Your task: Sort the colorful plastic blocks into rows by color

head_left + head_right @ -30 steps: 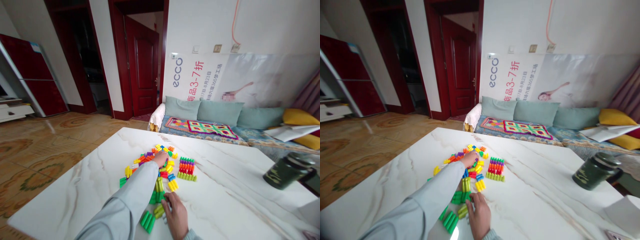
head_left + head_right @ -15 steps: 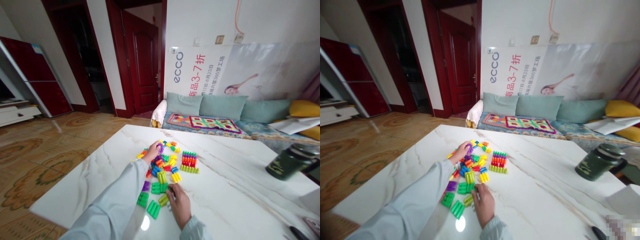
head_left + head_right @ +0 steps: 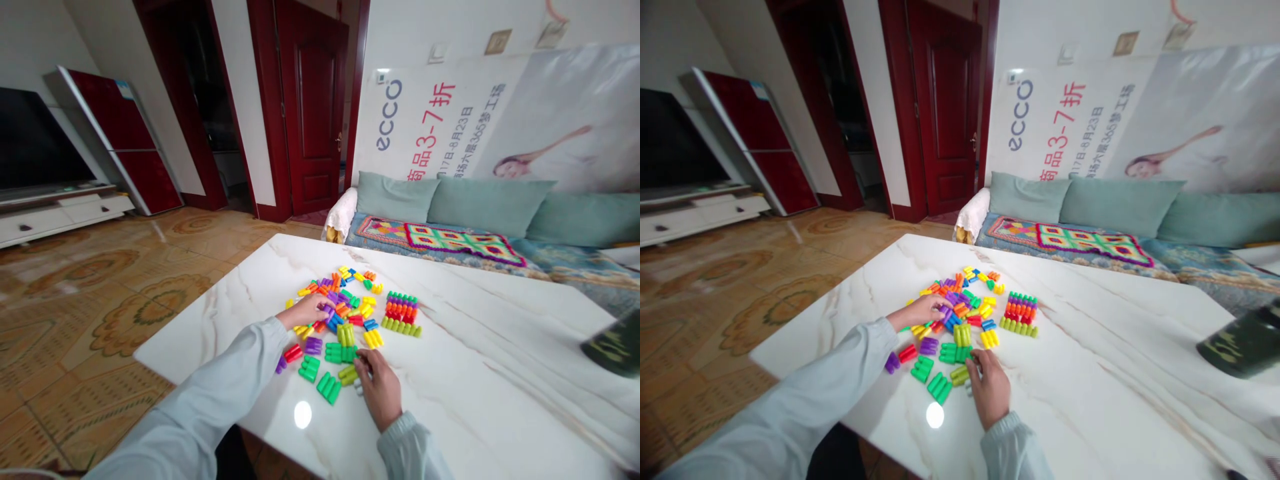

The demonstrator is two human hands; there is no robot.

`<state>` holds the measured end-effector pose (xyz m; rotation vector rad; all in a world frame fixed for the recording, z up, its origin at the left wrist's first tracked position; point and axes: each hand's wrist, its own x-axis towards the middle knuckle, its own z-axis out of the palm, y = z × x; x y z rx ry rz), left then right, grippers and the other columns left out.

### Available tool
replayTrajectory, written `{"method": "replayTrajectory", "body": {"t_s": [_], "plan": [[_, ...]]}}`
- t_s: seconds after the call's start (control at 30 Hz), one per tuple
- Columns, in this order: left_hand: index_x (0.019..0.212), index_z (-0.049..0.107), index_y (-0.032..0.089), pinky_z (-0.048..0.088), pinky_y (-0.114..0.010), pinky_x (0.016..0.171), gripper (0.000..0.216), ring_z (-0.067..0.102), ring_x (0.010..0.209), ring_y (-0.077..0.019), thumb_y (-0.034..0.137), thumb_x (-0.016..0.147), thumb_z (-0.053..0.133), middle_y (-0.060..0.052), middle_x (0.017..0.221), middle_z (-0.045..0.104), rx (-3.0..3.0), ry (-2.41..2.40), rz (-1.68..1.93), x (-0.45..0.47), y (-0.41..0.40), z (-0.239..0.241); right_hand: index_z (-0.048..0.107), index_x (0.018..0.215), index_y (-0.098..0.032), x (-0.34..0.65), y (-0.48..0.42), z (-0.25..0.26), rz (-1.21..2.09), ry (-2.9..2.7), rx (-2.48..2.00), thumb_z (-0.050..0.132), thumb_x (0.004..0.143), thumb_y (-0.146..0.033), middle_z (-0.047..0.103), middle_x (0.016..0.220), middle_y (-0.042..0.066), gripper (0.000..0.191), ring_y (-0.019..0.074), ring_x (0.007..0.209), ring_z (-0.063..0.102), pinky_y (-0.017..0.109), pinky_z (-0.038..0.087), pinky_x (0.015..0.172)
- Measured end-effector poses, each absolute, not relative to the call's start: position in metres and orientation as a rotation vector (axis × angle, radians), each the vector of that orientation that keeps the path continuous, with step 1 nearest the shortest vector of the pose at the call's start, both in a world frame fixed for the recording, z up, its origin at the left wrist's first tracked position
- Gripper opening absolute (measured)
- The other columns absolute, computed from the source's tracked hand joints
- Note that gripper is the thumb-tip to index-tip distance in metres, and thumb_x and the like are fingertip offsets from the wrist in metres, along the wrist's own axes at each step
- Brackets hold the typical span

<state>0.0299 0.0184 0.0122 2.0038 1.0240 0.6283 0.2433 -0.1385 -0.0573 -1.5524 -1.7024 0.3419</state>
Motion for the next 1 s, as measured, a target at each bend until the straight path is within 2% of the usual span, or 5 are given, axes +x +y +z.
{"method": "replayTrajectory", "body": {"t_s": [0.1, 0.2, 0.5, 0.77, 1.0], "plan": [[0.108, 0.071, 0.018, 0.049, -0.034, 0.095, 0.040, 0.061, 0.109, -0.0215, 0.006, 0.070, 0.061, -0.008, 0.120, 0.066, 2.045, 1.046, 0.697, 0.027, 0.010, 0.017, 0.067, 0.100, -0.022, 0.244, -0.138, -0.059, 0.350, -1.701, -1.545, 0.048, 0.092, -0.040, 0.069, 0.091, 0.004, 0.027, 0.0161, 0.075, 0.065, 0.026, 0.051, 0.067], [0.109, 0.071, 0.019, 0.044, -0.034, 0.104, 0.041, 0.056, 0.119, -0.0212, 0.004, 0.073, 0.058, -0.008, 0.123, 0.065, 2.110, 1.086, 0.780, 0.015, -0.002, 0.023, 0.067, 0.099, -0.022, 0.245, -0.138, -0.060, 0.356, -1.699, -1.542, 0.049, 0.092, -0.039, 0.068, 0.090, 0.003, 0.025, 0.0158, 0.075, 0.065, 0.025, 0.051, 0.067], [0.097, 0.073, 0.019, 0.053, -0.029, 0.081, 0.024, 0.068, 0.083, -0.0185, 0.013, 0.080, 0.057, -0.005, 0.093, 0.074, 2.147, 1.583, 0.790, -0.043, -0.065, 0.009, 0.066, 0.099, -0.021, 0.245, -0.139, -0.059, 0.386, -1.690, -1.530, 0.049, 0.092, -0.039, 0.067, 0.087, 0.003, 0.025, 0.0160, 0.074, 0.064, 0.026, 0.050, 0.067], [0.107, 0.070, 0.022, 0.049, -0.038, 0.094, 0.036, 0.062, 0.103, -0.0251, 0.016, 0.071, 0.070, -0.007, 0.108, 0.069, 2.147, 1.621, 0.811, -0.043, -0.114, -0.021, 0.065, 0.099, -0.021, 0.247, -0.139, -0.061, 0.409, -1.691, -1.516, 0.048, 0.093, -0.042, 0.066, 0.086, 0.003, 0.028, 0.0167, 0.076, 0.063, 0.027, 0.050, 0.068], [0.110, 0.068, 0.021, 0.051, -0.041, 0.092, 0.031, 0.062, 0.102, -0.0249, 0.017, 0.081, 0.059, -0.008, 0.105, 0.068, 2.114, 1.573, 1.039, -0.030, -0.115, -0.052, 0.065, 0.097, -0.021, 0.247, -0.139, -0.064, 0.430, -1.665, -1.482, 0.049, 0.093, -0.045, 0.067, 0.088, 0.004, 0.029, 0.0172, 0.075, 0.064, 0.027, 0.051, 0.068]]}}
